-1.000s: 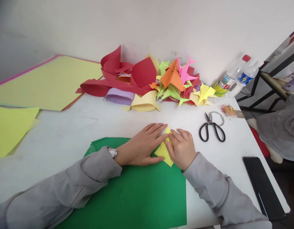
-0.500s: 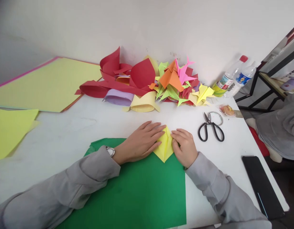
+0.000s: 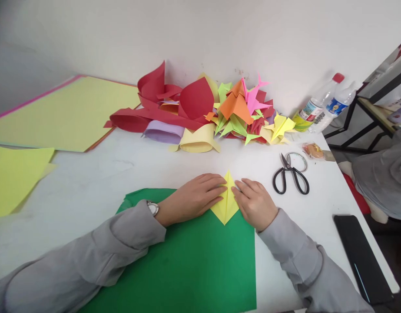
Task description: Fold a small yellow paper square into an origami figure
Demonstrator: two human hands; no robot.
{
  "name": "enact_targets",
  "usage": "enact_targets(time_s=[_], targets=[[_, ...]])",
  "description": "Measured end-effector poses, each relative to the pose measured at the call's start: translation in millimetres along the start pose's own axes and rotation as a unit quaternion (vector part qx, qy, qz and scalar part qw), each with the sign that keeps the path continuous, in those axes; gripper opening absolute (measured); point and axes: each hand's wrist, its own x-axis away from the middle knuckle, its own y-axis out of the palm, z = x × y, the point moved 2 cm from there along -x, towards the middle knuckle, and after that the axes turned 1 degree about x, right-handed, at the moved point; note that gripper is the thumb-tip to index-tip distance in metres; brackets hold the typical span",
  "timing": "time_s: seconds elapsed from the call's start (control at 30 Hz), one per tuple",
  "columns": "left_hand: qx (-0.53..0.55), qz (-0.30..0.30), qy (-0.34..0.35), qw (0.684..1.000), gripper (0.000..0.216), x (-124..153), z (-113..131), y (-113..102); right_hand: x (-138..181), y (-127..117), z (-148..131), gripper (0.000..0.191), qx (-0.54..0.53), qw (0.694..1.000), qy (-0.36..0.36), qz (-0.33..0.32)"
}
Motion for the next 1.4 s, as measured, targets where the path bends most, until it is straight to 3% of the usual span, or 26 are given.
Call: enact_targets(time_s=[0.23,0.63,0.9,1.07,1.2,1.4], targets=[[0.000,0.023,0.010,1.000,0.023,2,-1,2,3,-3,-1,0.032,0.033,0.997,-0.029,-0.064],[-0.017,0.003,0.014,1.000,0.027,2,0,1,3,-4,-1,0.031,-0.008,0.998,-0.006,-0.069],[-0.030,-0.012,0.015,0.999,0.030,2,0,-1,4,-6,12,0.021,-0.081,0.995,0.049,0.026],[-0.013,-0.022,0.028,0.999,0.031,1,0,-1,7,-3,17,0.031,-0.063,0.998,0.015,0.002],[0.017,-0.079,0.036,0.996,0.041,2,0,4,7,-3,16,0.033,-0.048,0.999,-0.016,-0.011],[0.002,-0.067,0.051,0.996,0.037,2,0,6,6,-2,16,0.032,-0.068,0.996,0.035,0.035]])
